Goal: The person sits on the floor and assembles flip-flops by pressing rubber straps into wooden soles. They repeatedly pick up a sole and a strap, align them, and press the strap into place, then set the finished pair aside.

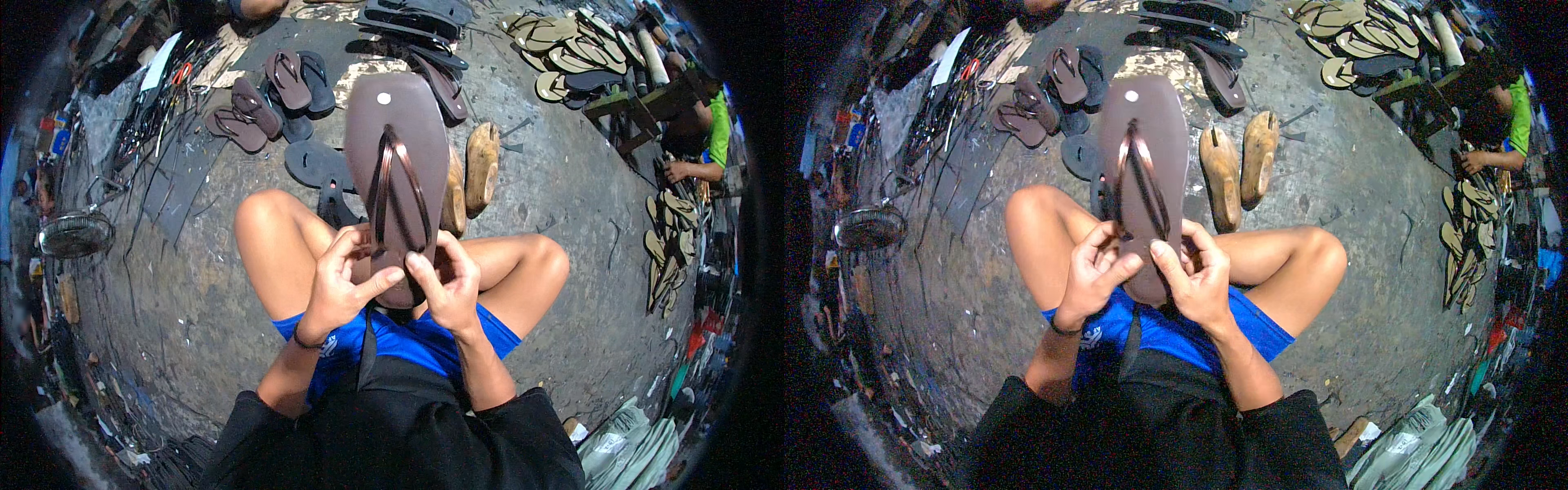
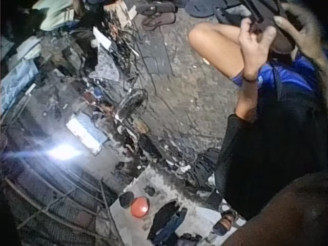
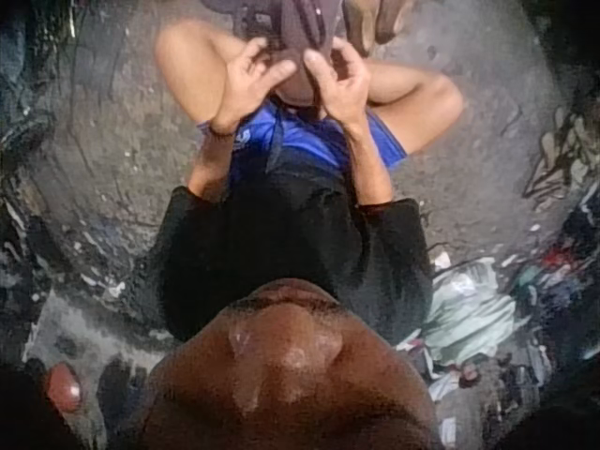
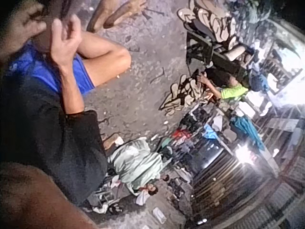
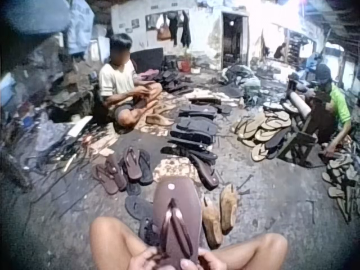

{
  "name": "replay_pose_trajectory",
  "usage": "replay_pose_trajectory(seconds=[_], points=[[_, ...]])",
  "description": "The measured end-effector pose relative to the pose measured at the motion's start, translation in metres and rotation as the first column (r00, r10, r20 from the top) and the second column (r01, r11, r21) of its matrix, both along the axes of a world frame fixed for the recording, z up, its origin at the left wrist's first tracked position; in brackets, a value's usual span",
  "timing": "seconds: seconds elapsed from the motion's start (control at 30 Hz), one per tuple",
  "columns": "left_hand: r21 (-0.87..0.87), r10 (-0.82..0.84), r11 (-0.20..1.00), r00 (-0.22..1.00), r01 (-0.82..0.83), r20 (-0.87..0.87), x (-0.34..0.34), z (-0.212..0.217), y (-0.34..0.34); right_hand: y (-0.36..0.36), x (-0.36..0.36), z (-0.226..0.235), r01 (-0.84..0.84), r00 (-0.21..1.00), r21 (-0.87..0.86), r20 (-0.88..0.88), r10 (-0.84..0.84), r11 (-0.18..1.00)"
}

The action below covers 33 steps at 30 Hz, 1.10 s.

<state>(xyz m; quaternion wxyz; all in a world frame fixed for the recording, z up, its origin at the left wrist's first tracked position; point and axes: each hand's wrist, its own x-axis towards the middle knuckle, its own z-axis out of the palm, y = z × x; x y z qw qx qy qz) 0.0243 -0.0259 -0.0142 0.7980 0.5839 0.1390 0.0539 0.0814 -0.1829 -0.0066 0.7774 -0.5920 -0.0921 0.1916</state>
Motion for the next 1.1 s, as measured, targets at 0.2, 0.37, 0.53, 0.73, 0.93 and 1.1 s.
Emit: replay_pose_trajectory(seconds=[0.2,0.37,0.53,0.73,0.93,1.1], points=[[0.648,-0.151,0.728,0.869,-0.224,0.471,-0.010,0.014,0.018,-0.016,0.000,-0.002,-0.019,0.723,-0.050,0.689,0.048,0.999],[0.847,-0.350,0.492,0.846,-0.199,0.402,-0.016,0.048,0.020,-0.020,-0.003,0.002,-0.054,0.593,0.002,0.804,0.030,0.999],[0.898,-0.524,0.434,0.789,-0.075,0.320,-0.015,0.066,0.025,-0.027,-0.007,-0.004,-0.080,0.480,0.003,0.877,0.036,0.997],[0.736,-0.635,0.615,0.732,0.284,0.248,-0.014,0.056,0.032,-0.025,-0.018,-0.007,-0.086,0.514,-0.026,0.855,0.066,0.996],[0.697,-0.345,0.696,0.932,0.172,0.114,-0.014,0.037,0.019,-0.013,-0.031,-0.007,-0.012,0.947,-0.138,0.315,0.056,0.990],[0.001,-0.157,0.988,0.988,0.157,0.011,-0.002,0.014,-0.004,0.008,-0.011,-0.010,0.026,0.997,0.172,-0.082,-0.012,0.985]])
